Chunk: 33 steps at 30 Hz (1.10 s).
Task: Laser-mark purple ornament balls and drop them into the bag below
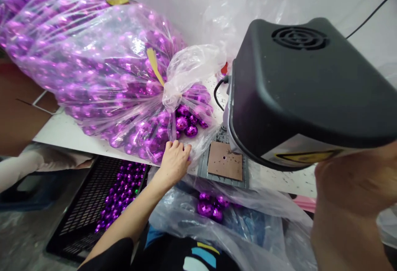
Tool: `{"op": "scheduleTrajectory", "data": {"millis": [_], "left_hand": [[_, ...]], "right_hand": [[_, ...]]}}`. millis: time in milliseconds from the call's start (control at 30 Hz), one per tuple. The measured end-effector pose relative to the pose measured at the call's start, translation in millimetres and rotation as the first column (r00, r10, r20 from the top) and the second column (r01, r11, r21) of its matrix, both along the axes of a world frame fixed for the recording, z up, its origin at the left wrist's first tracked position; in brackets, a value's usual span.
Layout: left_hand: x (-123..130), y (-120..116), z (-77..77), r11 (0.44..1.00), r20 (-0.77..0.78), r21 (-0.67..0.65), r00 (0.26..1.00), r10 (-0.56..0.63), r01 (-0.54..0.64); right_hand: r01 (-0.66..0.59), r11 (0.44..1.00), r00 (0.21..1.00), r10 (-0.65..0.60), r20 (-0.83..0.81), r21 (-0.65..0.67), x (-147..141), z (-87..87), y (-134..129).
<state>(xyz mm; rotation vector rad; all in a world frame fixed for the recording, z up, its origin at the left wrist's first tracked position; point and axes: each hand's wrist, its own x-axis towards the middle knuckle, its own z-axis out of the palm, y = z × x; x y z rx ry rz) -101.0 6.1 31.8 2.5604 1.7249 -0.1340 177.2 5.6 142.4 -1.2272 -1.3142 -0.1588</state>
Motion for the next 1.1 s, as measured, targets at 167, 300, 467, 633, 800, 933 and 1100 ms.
{"op": "scheduleTrajectory", "data": {"millis": [167,300,467,633,800,933,1100], "left_hand": [[-3,21,4.9,0.998,0.412,0.063,0.911,-0.009,-0.018],[-7,30,-5.3,0.999,0.515,0.031,0.857,0.018,-0.039],[-7,25,-16.7,0.999,0.317,0.040,0.947,-0.045,0.034],[-3,27,-11.2,0.993,0.547,-0.094,0.830,0.109,-0.069],[0,17,4.4,0.892,0.891,-0.451,0.051,0.452,-0.022],[11,2,7.0,0.751,0.707,-0.601,-0.256,0.659,0.273],[32,-6,-11.7,0.719,0.702,-0.580,-0.213,0.680,0.382]], "right_hand": [[0.003,1.000,0.999,-0.002,0.037,-0.021,6,6.7,16],[0.008,0.999,0.999,-0.006,0.047,-0.050,9,9.2,29],[0.021,0.999,0.998,-0.020,0.055,-0.024,10,6.7,32],[-0.033,0.999,0.999,0.033,0.020,-0.022,8,7.6,30],[-0.114,0.993,0.993,0.114,-0.014,-0.031,5,11.7,29],[-0.118,0.992,0.993,0.117,-0.026,-0.035,2,12.9,30],[-0.056,0.998,0.998,0.056,-0.018,-0.011,1,13.8,28]]}}
